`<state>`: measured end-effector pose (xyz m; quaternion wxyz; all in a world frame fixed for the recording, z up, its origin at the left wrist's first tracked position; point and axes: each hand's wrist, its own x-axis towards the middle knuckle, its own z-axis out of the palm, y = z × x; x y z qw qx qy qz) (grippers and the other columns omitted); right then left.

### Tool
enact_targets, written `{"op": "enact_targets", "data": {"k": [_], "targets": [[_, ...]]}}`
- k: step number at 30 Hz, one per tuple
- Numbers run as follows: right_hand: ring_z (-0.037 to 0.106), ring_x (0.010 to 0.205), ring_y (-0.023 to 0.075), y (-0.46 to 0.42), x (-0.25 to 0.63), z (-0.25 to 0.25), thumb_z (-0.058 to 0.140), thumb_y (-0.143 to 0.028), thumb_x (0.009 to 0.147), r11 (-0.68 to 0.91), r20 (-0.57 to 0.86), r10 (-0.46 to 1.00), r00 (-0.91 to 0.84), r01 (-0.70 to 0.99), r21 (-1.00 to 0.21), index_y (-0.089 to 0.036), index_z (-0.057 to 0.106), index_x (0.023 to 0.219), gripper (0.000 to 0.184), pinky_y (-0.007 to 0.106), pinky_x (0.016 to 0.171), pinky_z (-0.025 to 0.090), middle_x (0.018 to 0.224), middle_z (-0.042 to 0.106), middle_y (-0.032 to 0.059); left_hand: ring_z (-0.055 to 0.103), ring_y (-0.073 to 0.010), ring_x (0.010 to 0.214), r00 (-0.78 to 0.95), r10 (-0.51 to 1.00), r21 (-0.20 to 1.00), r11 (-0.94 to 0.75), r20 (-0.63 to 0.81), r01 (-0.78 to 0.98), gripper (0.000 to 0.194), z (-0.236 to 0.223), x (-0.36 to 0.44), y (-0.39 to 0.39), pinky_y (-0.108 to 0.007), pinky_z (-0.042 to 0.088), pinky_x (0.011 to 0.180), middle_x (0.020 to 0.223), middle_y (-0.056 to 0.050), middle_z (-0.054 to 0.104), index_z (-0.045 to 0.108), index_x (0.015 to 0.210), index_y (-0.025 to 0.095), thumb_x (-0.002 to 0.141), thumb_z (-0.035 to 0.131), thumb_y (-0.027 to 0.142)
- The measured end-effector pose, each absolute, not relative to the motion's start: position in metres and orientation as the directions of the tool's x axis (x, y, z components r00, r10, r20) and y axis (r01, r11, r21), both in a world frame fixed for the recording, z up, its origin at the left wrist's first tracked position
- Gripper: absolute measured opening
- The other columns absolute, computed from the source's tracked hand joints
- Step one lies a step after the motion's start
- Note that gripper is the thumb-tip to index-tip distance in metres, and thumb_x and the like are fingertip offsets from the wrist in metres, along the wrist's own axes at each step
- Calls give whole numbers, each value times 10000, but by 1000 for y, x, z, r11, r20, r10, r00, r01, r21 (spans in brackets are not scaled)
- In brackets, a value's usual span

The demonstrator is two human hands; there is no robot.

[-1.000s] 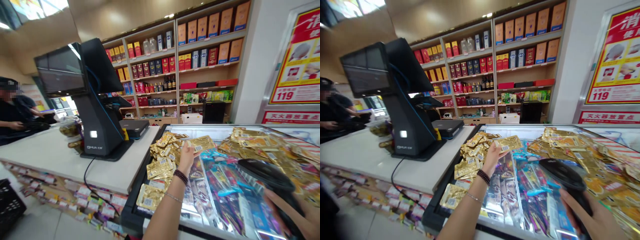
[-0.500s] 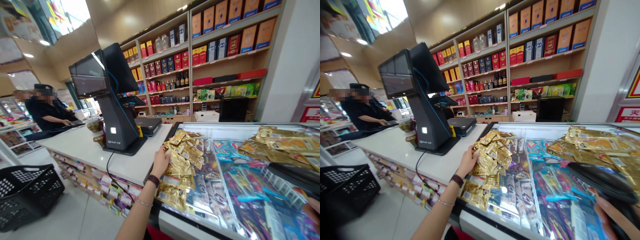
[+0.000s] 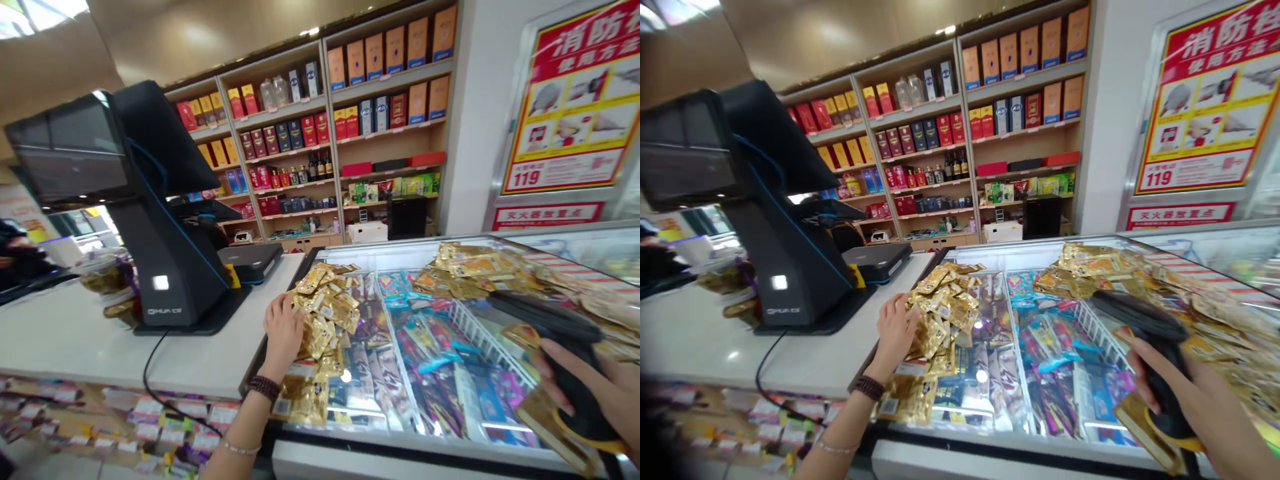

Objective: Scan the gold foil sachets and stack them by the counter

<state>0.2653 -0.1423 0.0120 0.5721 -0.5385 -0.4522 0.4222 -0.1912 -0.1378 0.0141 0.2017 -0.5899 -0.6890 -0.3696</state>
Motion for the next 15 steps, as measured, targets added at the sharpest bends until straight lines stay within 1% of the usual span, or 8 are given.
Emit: {"op": "enact_targets", "data": {"k": [1, 3, 5, 9, 12, 15], "targets": [[425, 370, 154, -145, 268, 19, 812, -640, 567, 56, 46, 973, 224, -39, -998, -247, 584, 618, 458, 284, 327, 375, 486, 483, 33, 456, -314, 1202, -181, 665, 253, -12, 724, 967, 390, 21, -183, -133, -525, 393, 1019, 1285, -154, 540, 527, 1288, 176, 947, 444, 348], [428, 403, 139, -147, 276, 30, 838, -588, 581, 95, 54, 969, 241, -159, -983, -249, 609, 720, 432, 258, 330, 360, 570, 521, 28, 461, -306, 1200, -74, 667, 214, -131, 742, 968, 390, 37, -160, -121, -511, 375, 1044, 1276, -148, 548, 524, 1282, 171, 945, 456, 355], [422, 425, 124, -146, 288, 35, 849, -530, 612, 121, 43, 962, 270, -280, -952, -242, 615, 777, 406, 237, 331, 349, 626, 523, 20, 471, -295, 1195, 40, 665, 185, -265, 746, 946, 370, 52, -126, -105, -495, 362, 1060, 1251, -140, 565, 532, 1256, 169, 943, 465, 354], [382, 426, 88, -141, 318, 30, 805, -470, 713, 141, 2, 962, 275, -487, -862, -222, 622, 801, 320, 187, 331, 327, 619, 458, -11, 485, -274, 1187, 240, 674, 180, -490, 699, 853, 347, 66, -40, -68, -456, 362, 1068, 1235, -125, 584, 542, 1237, 177, 920, 498, 312], [367, 429, 71, -139, 337, 20, 792, -430, 728, 164, 13, 965, 260, -568, -807, -215, 625, 828, 290, 160, 345, 337, 617, 437, -23, 508, -270, 1185, 330, 728, 250, -564, 601, 787, 376, 60, 27, -38, -430, 369, 1065, 1231, -131, 604, 545, 1256, 161, 911, 495, 302], [355, 430, 68, -139, 350, 9, 797, -423, 699, 174, 20, 964, 264, -574, -800, -201, 608, 808, 311, 159, 345, 343, 618, 427, -26, 500, -275, 1245, 391, 793, 345, -571, 467, 745, 424, 46, 87, -8, -418, 336, 1099, 1302, -155, 593, 541, 1286, 129, 914, 481, 325]]}}
